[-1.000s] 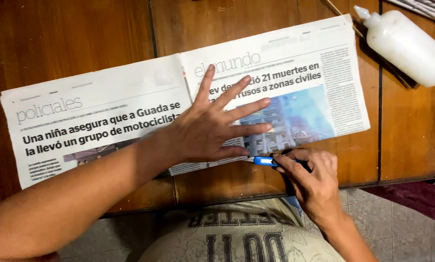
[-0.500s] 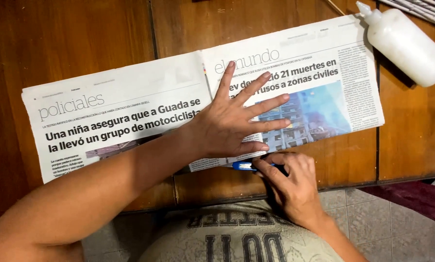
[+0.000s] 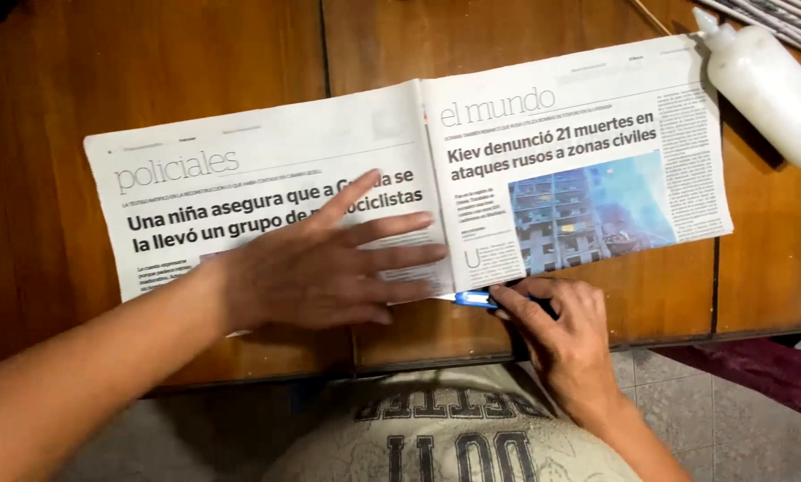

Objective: Folding and cutting newspaper sheets into strips using a utility knife on a wooden table

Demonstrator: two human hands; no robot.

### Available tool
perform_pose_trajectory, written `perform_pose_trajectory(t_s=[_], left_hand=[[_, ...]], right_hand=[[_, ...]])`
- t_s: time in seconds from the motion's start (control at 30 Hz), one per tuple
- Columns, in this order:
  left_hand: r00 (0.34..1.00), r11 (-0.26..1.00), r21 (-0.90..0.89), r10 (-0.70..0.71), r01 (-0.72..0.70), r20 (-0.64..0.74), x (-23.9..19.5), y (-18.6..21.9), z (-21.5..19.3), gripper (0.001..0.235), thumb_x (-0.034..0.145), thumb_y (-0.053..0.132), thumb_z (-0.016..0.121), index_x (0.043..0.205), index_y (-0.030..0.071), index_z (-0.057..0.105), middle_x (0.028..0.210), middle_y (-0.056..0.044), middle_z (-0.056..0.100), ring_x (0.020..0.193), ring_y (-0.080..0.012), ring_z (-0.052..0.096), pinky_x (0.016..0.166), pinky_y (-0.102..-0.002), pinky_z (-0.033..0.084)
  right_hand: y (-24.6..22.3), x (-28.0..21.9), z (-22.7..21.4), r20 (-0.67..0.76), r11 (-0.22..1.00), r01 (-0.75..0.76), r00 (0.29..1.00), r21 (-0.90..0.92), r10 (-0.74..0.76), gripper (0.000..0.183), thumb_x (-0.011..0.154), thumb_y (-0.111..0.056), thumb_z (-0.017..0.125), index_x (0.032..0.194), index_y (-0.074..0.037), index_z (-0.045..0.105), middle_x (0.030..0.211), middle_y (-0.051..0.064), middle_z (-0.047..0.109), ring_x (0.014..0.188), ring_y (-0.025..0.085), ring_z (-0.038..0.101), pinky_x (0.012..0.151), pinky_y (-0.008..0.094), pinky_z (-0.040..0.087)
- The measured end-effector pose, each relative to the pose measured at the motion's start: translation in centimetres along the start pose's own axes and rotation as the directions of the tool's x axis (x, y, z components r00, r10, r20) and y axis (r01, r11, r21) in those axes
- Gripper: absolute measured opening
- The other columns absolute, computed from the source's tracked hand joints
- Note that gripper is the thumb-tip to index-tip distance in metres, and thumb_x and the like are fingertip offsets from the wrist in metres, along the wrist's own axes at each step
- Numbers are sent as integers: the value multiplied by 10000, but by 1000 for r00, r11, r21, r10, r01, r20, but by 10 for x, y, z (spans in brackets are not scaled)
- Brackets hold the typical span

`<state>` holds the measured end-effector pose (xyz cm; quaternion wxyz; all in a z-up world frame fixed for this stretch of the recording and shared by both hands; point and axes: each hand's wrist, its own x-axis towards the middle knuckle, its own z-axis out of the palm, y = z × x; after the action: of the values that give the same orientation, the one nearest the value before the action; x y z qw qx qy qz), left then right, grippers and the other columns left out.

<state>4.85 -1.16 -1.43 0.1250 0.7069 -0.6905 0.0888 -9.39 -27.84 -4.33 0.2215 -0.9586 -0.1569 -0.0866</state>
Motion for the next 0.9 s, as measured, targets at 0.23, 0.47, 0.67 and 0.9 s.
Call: perform_pose_trajectory(t_s=[0.23,0.47,0.67,0.9], left_hand=[[1000,998,55,-22,22,11,-31,1,24,483,969,536,348,1377,334,187,1438,33,202,1297,-257,334,976,-725,249],[998,992,-122,-39,33,-50,-36,-1,33,447,830,427,614,1258,346,514,1374,50,424,1273,-270,394,944,-735,205],[992,977,-213,-5,-21,-123,-45,-2,41,365,983,308,510,1343,264,467,1429,-15,358,1333,-344,304,988,-718,55],[992,989,-139,-42,59,117,-40,-1,41,456,961,467,152,1393,378,271,1485,86,184,1391,-262,101,1025,-668,-65]], right_hand=[[-5,-5,6,-13,996,5,1000,-88,-6,271,862,-179,633,1131,-199,614,973,49,562,786,223,461,704,354,302],[-37,-2,19,-1,997,-18,1000,-78,17,268,850,-168,644,1116,-178,623,971,50,568,772,215,457,728,341,331],[-68,10,30,-1,998,-6,1000,-63,6,302,841,-125,663,1138,-148,612,956,49,564,764,192,448,713,323,313],[-101,23,44,37,1000,-7,999,-26,8,289,816,-123,657,1102,-140,618,946,57,551,800,226,473,747,352,337]])
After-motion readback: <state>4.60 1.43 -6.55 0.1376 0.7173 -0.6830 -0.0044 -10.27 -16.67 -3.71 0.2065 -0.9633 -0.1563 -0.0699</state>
